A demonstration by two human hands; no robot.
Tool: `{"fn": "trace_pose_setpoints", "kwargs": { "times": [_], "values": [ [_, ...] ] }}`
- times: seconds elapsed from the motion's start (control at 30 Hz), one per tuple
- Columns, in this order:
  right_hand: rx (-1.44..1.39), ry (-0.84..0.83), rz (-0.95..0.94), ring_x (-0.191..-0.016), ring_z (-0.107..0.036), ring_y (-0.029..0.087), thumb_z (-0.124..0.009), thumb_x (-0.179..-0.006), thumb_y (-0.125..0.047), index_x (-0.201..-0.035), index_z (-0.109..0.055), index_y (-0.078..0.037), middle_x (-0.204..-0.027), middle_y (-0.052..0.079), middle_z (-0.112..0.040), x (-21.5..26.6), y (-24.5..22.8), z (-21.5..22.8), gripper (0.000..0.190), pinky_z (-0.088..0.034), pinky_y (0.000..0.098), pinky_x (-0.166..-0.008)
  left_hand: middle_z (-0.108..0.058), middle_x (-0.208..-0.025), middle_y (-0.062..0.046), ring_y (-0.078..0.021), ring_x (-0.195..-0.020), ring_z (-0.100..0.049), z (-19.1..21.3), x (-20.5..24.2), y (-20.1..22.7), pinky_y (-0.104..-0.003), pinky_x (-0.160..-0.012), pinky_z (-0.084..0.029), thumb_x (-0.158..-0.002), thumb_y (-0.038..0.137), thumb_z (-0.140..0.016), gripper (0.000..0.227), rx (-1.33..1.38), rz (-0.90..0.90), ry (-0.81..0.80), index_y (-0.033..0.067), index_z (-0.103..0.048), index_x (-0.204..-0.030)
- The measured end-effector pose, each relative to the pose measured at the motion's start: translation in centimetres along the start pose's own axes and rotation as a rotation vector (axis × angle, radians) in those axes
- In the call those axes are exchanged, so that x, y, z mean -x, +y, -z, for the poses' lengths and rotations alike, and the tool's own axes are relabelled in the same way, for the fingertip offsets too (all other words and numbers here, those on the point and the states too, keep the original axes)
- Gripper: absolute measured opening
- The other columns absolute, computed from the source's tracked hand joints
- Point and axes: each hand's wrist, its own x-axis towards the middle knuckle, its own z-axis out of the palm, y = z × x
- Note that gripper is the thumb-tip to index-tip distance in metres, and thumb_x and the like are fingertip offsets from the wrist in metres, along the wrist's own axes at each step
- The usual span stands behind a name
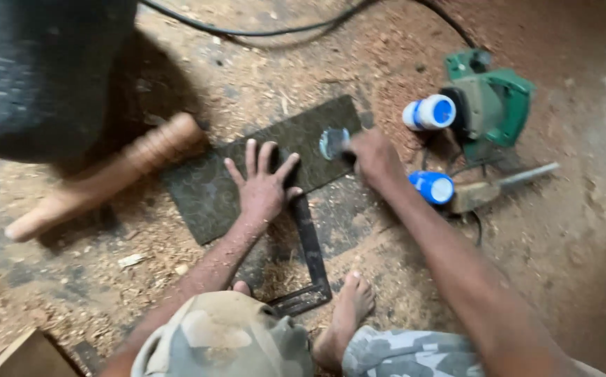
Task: Applying wood filler or finish to a spindle using a scraper and a palette.
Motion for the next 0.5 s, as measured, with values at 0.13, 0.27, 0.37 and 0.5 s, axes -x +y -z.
{"fn": "trace_pose_setpoints", "kwargs": {
  "times": [0.13, 0.27, 0.37, 0.5],
  "values": [
    [-0.027, 0.290, 0.042, -0.093, -0.061, 0.031, -0.057, -0.087, 0.006, -0.111, -0.075, -0.007, -0.102, 0.011, -0.071, -0.9, -0.7, -2.1, 0.033, -0.052, 0.0429, -0.084, -0.019, -0.163, -0.011, -0.0399, -0.155, 0.003, 0.8, -0.2, -0.6, -0.083, -0.110, 0.006, -0.078, 0.063, -0.074, 0.078, -0.030, 0.018, 0.028, 0.0443, -0.047, -0.149],
    [-0.055, 0.205, 0.038, -0.086, -0.062, 0.033, -0.057, -0.082, 0.005, -0.105, -0.076, -0.006, -0.095, 0.010, -0.072, 1.6, -0.8, -3.6, 0.032, -0.051, 0.0406, -0.076, -0.020, -0.163, -0.010, -0.0397, -0.155, 0.004, 0.8, 0.0, -0.6, -0.083, -0.109, 0.006, -0.078, 0.060, -0.075, 0.078, -0.023, 0.015, 0.032, 0.0435, -0.048, -0.150],
    [-0.039, 0.096, 0.045, -0.076, -0.065, 0.025, -0.059, -0.100, 0.001, -0.098, -0.078, -0.014, -0.083, 0.007, -0.071, -0.8, 1.7, -1.4, 0.024, -0.052, 0.0433, -0.082, -0.020, -0.163, -0.011, -0.0410, -0.154, 0.004, 0.7, -0.6, -0.3, -0.085, -0.108, 0.007, -0.078, 0.061, -0.076, 0.077, -0.003, 0.013, 0.044, 0.0430, -0.049, -0.147],
    [-0.122, 0.234, -0.042, -0.088, -0.068, 0.028, -0.064, -0.093, -0.002, -0.097, -0.078, -0.014, -0.095, 0.008, -0.075, -3.6, 0.6, -0.8, 0.019, -0.054, 0.0425, -0.086, -0.020, -0.162, -0.011, -0.0404, -0.155, 0.003, 1.1, 0.5, 0.1, -0.085, -0.109, 0.006, -0.078, 0.059, -0.078, 0.078, 0.006, 0.031, -0.011, 0.0437, -0.049, -0.148]
  ]
}}
